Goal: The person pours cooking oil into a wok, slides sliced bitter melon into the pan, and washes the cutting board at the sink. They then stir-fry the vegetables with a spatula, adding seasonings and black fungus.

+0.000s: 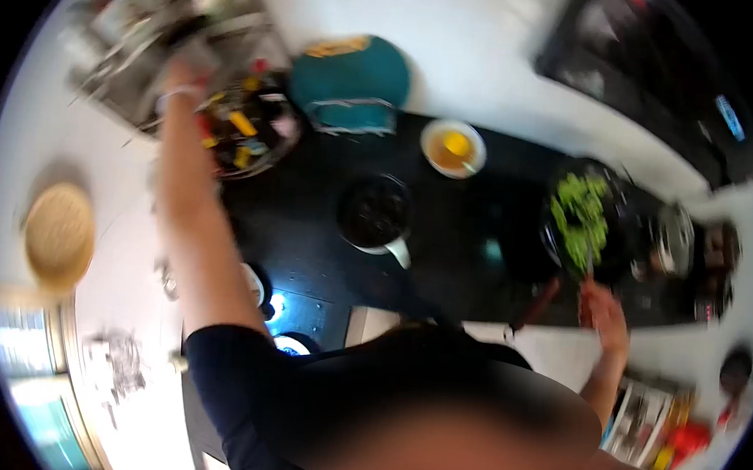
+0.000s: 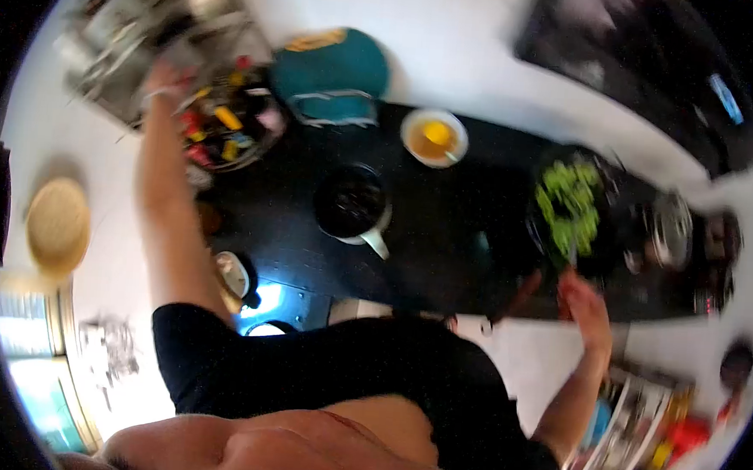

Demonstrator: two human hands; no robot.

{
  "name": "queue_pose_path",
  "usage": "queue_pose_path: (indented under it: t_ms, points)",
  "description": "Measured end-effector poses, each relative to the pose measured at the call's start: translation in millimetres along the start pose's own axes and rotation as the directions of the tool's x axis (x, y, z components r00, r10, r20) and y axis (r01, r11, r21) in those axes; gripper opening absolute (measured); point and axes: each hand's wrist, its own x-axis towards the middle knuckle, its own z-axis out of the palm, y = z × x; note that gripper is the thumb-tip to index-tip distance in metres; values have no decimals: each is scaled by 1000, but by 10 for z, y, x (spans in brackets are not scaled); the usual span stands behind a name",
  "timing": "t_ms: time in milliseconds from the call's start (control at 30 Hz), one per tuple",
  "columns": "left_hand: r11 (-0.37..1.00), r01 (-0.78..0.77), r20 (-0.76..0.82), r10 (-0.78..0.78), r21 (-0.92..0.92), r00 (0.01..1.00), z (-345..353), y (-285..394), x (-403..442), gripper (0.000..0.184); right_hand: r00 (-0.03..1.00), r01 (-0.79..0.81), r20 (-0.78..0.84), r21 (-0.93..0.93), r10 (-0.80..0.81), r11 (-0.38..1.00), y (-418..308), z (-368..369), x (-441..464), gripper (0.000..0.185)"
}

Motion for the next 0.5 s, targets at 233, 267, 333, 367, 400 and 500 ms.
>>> queue_pose_path:
  t_ms: [233, 267, 333, 367, 400, 500]
  points:
    - [125, 168, 101, -422, -978, 901, 276, -141, 29, 46, 907, 397, 33, -394, -419, 829, -297, 341, 336, 34]
    - [-197, 66, 165, -546, -978, 822, 156, 93, -221, 47, 888, 340, -18, -648, -460, 682, -301, 310, 370, 29]
    - [78, -48, -83, -550, -996, 831, -340, 974, -1326, 39, 856, 267, -63, -796, -512, 544, -330, 153, 473, 26]
    - [120, -112, -156, -471, -986, 868, -270, 1086, -1544, 35, 838, 224, -74, -857, -541, 464, -361, 106, 503, 24]
    - [156, -179, -227, -386, -971, 894, -155, 1224, -1776, 31, 823, 230, -94, -847, -560, 479, -484, 82, 477, 22]
    - [304, -347, -370, -19, -887, 929, -84, 2026, -2921, 25, 731, 438, -154, -642, -665, 630, -652, -257, 544, 17]
